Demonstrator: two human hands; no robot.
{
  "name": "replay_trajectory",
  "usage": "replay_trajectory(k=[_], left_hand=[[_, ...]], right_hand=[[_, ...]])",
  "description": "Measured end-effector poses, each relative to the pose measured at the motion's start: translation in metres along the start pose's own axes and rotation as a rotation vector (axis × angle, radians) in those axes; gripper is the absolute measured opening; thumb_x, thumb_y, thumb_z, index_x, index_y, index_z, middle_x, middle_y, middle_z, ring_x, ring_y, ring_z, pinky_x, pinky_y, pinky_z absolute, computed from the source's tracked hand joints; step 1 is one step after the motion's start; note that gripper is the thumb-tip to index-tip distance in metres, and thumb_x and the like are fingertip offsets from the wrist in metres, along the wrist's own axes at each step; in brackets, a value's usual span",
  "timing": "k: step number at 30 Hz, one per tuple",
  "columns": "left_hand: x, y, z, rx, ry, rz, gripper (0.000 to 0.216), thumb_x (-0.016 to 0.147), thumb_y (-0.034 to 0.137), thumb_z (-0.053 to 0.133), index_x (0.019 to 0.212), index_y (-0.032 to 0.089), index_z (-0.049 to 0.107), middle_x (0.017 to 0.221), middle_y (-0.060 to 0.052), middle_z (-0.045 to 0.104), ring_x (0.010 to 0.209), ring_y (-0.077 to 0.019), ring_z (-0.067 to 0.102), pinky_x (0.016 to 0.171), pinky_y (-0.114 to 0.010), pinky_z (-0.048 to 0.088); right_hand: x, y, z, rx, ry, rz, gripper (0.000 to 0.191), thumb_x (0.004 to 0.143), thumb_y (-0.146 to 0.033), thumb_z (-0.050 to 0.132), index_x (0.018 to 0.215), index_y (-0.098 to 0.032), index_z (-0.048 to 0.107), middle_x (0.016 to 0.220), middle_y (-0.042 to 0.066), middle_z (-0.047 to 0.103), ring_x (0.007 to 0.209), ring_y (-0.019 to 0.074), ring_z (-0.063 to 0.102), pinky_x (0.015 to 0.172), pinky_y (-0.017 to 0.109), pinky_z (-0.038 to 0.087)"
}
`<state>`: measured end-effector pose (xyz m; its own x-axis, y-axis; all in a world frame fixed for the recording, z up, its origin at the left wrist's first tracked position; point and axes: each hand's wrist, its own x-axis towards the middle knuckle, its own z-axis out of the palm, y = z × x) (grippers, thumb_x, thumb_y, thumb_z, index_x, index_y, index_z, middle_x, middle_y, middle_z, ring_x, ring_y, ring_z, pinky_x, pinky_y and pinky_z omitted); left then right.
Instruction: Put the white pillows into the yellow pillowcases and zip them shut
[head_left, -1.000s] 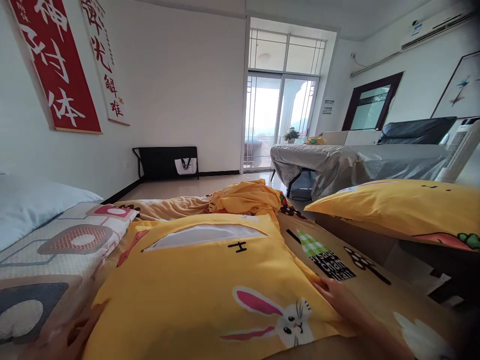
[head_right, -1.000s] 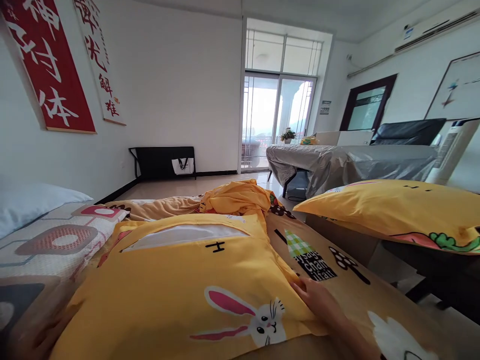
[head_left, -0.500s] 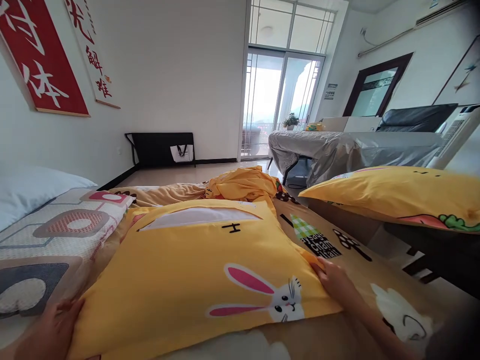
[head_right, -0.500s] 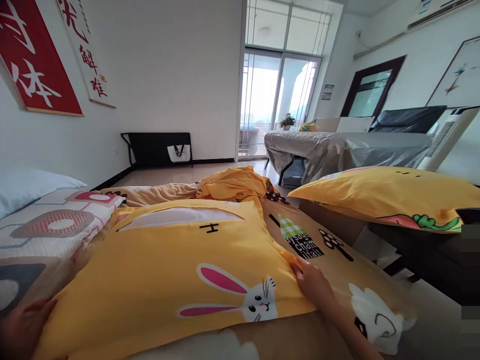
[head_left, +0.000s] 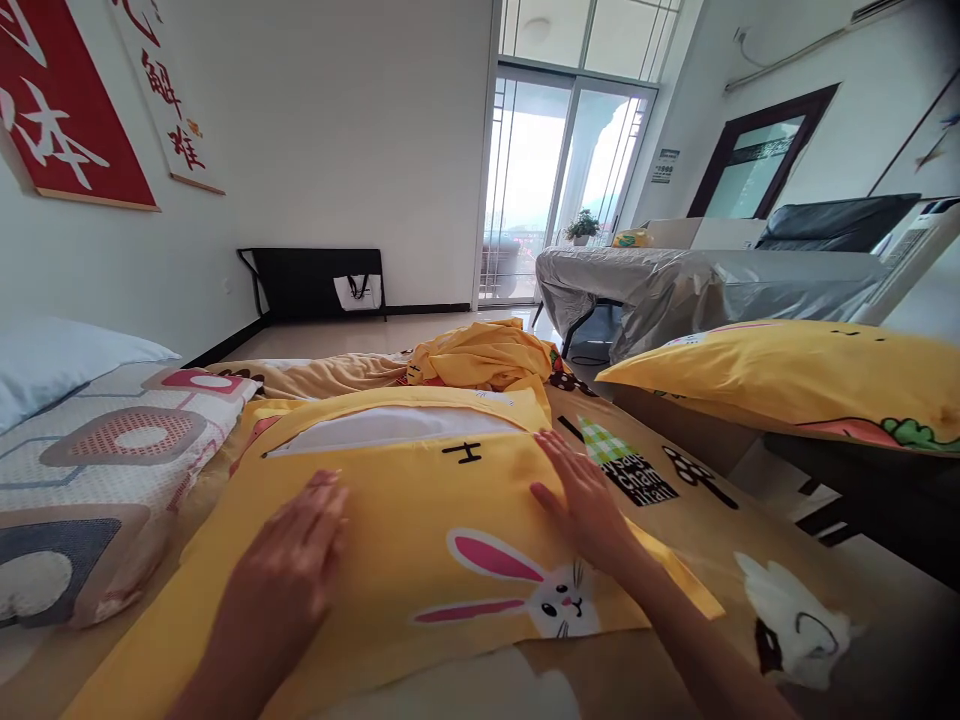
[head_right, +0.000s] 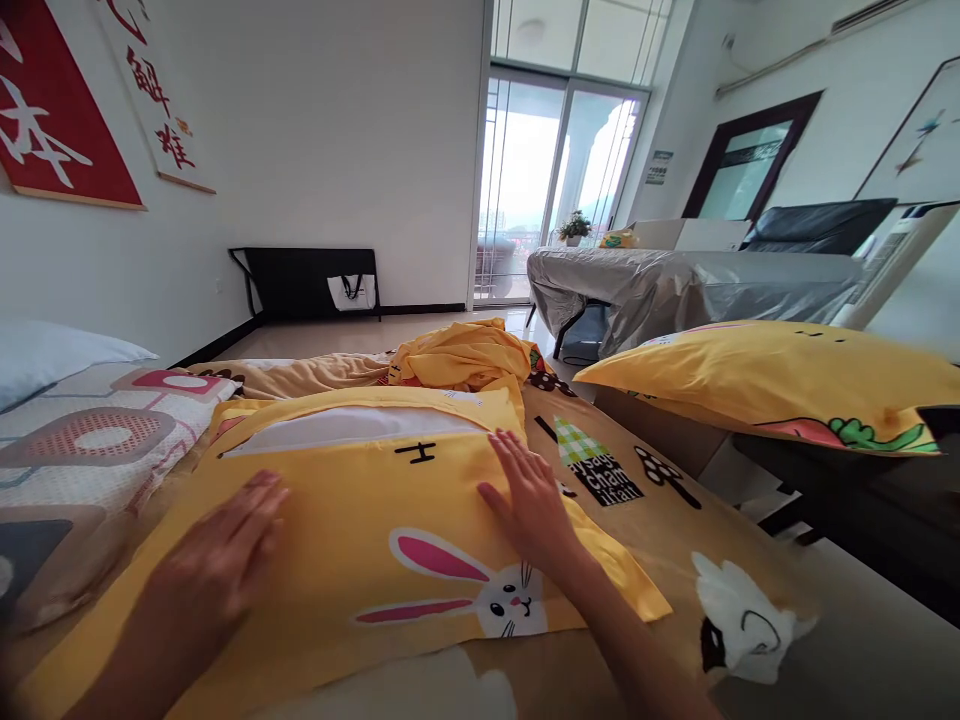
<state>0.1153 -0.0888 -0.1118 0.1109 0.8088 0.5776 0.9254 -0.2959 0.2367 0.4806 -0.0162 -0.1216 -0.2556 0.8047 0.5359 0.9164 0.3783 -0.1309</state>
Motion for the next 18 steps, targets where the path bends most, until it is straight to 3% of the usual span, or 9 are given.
replay_trajectory(k=[2, 5, 8, 11, 15, 18], left_hand=[[0.033, 0.041, 0.025, 0.107, -0.055, 0.281, 0.046, 0.094, 0.031, 0.032, 0.137, 0.019, 0.046, 0.146, -0.006, 0.042, 0.136, -0.0225, 0.035, 0.111, -0.04, 0.03], [0.056, 0.06, 0.057, 0.215, -0.07, 0.329, 0.049, 0.095, 0.036, 0.035, 0.141, 0.022, 0.039, 0.147, -0.007, 0.039, 0.135, -0.0229, 0.037, 0.109, -0.044, 0.032], [0.049, 0.043, 0.076, 0.227, -0.085, 0.292, 0.053, 0.093, 0.04, 0.039, 0.143, 0.024, 0.034, 0.148, -0.006, 0.037, 0.135, -0.0224, 0.037, 0.108, -0.043, 0.034], [0.035, 0.027, 0.082, 0.203, -0.065, 0.286, 0.057, 0.092, 0.04, 0.042, 0.145, 0.024, 0.03, 0.15, -0.005, 0.033, 0.136, -0.0226, 0.035, 0.11, -0.042, 0.03], [0.011, 0.03, 0.076, 0.1, -0.006, 0.274, 0.059, 0.09, 0.033, 0.046, 0.146, 0.022, 0.029, 0.149, -0.006, 0.034, 0.137, -0.0232, 0.034, 0.115, -0.042, 0.019], [-0.031, 0.042, 0.069, -0.184, -0.042, 0.157, 0.056, 0.088, 0.026, 0.05, 0.143, 0.026, 0.036, 0.145, -0.004, 0.041, 0.135, -0.0224, 0.037, 0.117, -0.041, 0.015]], right_hand=[[0.016, -0.036, 0.008, 0.108, -0.1, -0.17, 0.058, 0.095, -0.042, 0.033, 0.149, -0.025, 0.02, 0.152, 0.006, 0.028, 0.141, 0.0212, 0.022, 0.112, 0.042, 0.024], [0.019, -0.045, 0.03, 0.141, -0.151, -0.197, 0.057, 0.096, -0.045, 0.034, 0.149, -0.03, 0.02, 0.154, 0.004, 0.023, 0.141, 0.0206, 0.02, 0.113, 0.044, 0.022], [0.004, -0.011, 0.055, 0.092, -0.172, -0.046, 0.057, 0.097, -0.046, 0.029, 0.15, -0.028, 0.017, 0.154, 0.004, 0.022, 0.141, 0.0194, 0.021, 0.113, 0.045, 0.022], [-0.025, 0.033, 0.068, 0.05, -0.205, 0.116, 0.058, 0.097, -0.047, 0.023, 0.15, -0.024, 0.016, 0.153, 0.006, 0.024, 0.141, 0.0194, 0.023, 0.111, 0.044, 0.027], [-0.075, 0.073, 0.064, -0.036, -0.284, 0.233, 0.057, 0.097, -0.045, 0.018, 0.146, -0.019, 0.031, 0.148, 0.008, 0.037, 0.137, 0.0201, 0.032, 0.107, 0.043, 0.032], [-0.11, 0.092, 0.054, -0.148, -0.26, 0.24, 0.055, 0.096, -0.043, 0.02, 0.141, -0.019, 0.04, 0.144, 0.009, 0.042, 0.132, 0.0232, 0.04, 0.104, 0.045, 0.035]])
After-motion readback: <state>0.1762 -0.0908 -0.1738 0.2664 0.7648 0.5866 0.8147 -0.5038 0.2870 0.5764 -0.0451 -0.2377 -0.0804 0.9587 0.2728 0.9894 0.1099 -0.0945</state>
